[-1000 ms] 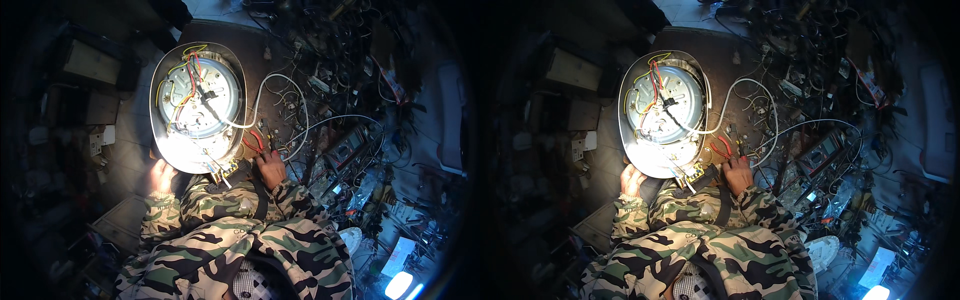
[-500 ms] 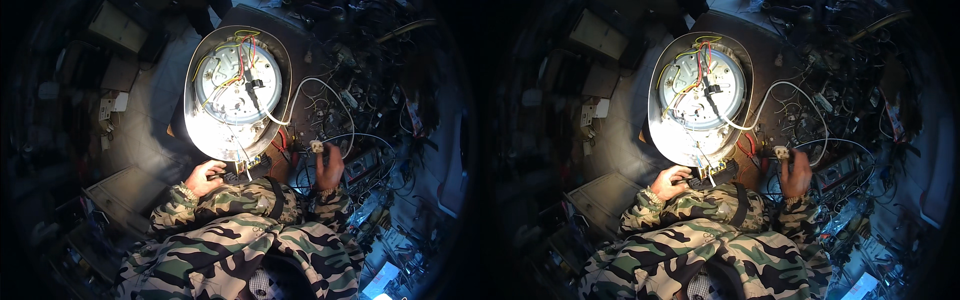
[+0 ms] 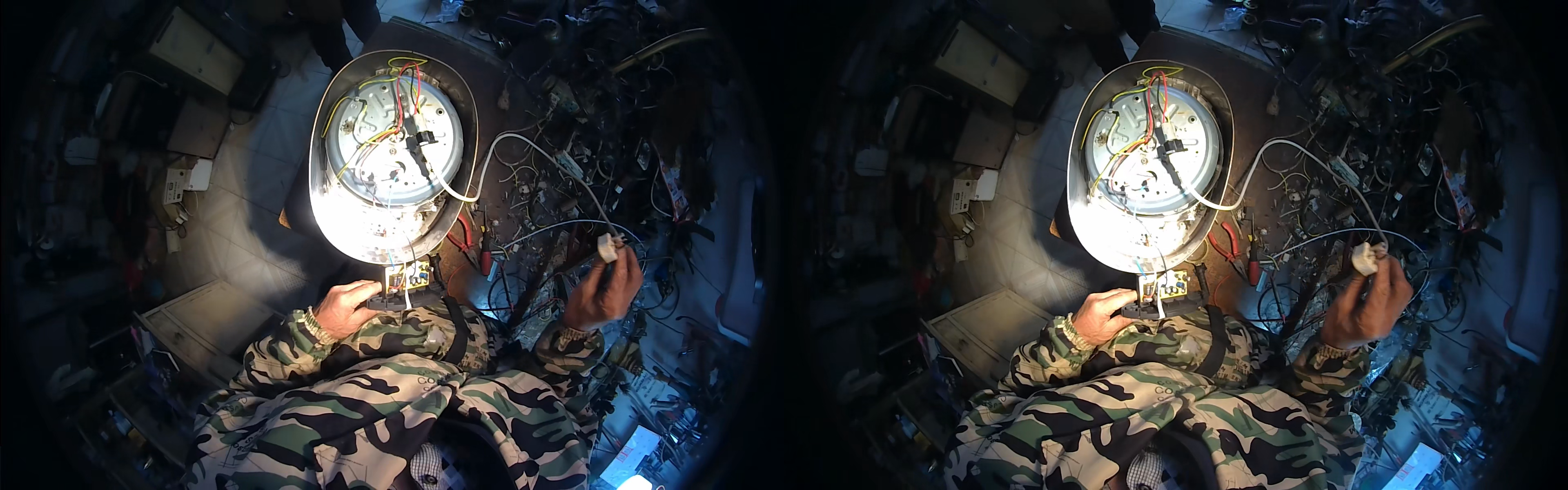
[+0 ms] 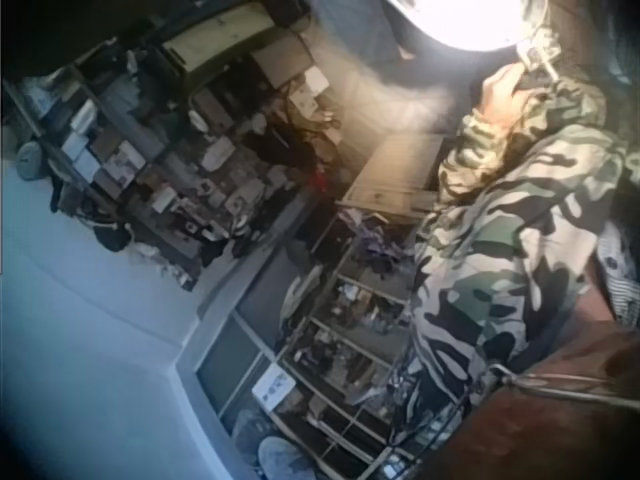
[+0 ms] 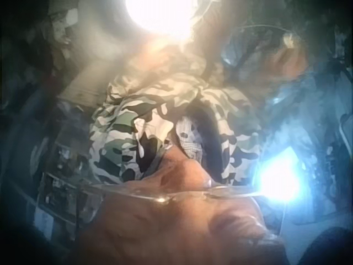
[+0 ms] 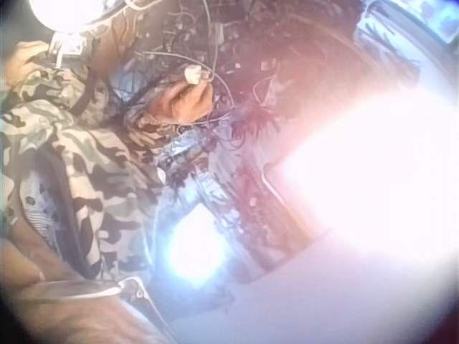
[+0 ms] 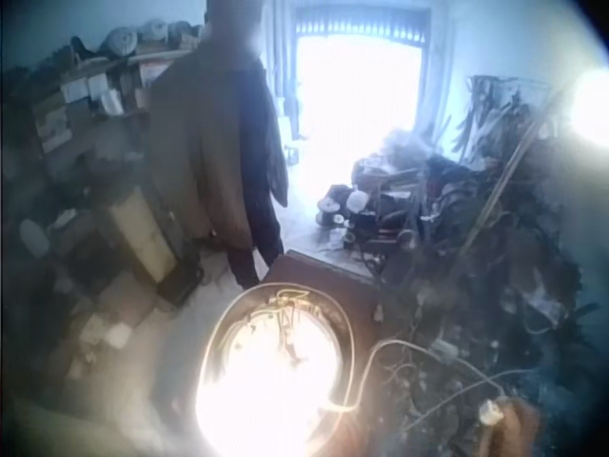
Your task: The person sits on the floor and works on a circular electronic device, using a multimeter to test connections and a screwdriver to adjust components. They connect a power cord and test an LED strip, then inspect the device's internal wiring.
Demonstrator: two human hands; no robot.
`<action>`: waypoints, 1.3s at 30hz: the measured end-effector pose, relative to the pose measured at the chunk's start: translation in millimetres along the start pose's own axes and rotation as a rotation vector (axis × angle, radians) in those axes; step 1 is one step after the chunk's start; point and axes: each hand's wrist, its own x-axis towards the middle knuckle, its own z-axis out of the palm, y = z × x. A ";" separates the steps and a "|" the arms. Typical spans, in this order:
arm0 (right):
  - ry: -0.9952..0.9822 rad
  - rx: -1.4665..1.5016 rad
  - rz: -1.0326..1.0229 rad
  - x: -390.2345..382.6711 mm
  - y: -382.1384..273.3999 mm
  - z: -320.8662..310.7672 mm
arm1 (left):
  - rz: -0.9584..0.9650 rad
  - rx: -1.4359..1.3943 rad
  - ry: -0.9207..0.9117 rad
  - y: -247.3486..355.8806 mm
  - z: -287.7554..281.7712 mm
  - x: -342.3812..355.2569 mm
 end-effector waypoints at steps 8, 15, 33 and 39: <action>0.262 0.404 0.470 29.8 23.8 -32.5 | 0.021 -0.130 0.133 42.8 -59.4 -16.5; 0.485 0.036 0.190 69.8 50.4 -72.7 | -0.096 -0.739 0.379 14.5 -69.0 -47.2; -0.286 1.442 0.751 64.2 137.3 -119.6 | -0.107 -1.395 0.614 14.6 -28.3 -7.1; 0.013 1.335 0.587 75.2 154.5 -170.0 | -0.034 -1.350 0.561 16.0 -44.4 -8.3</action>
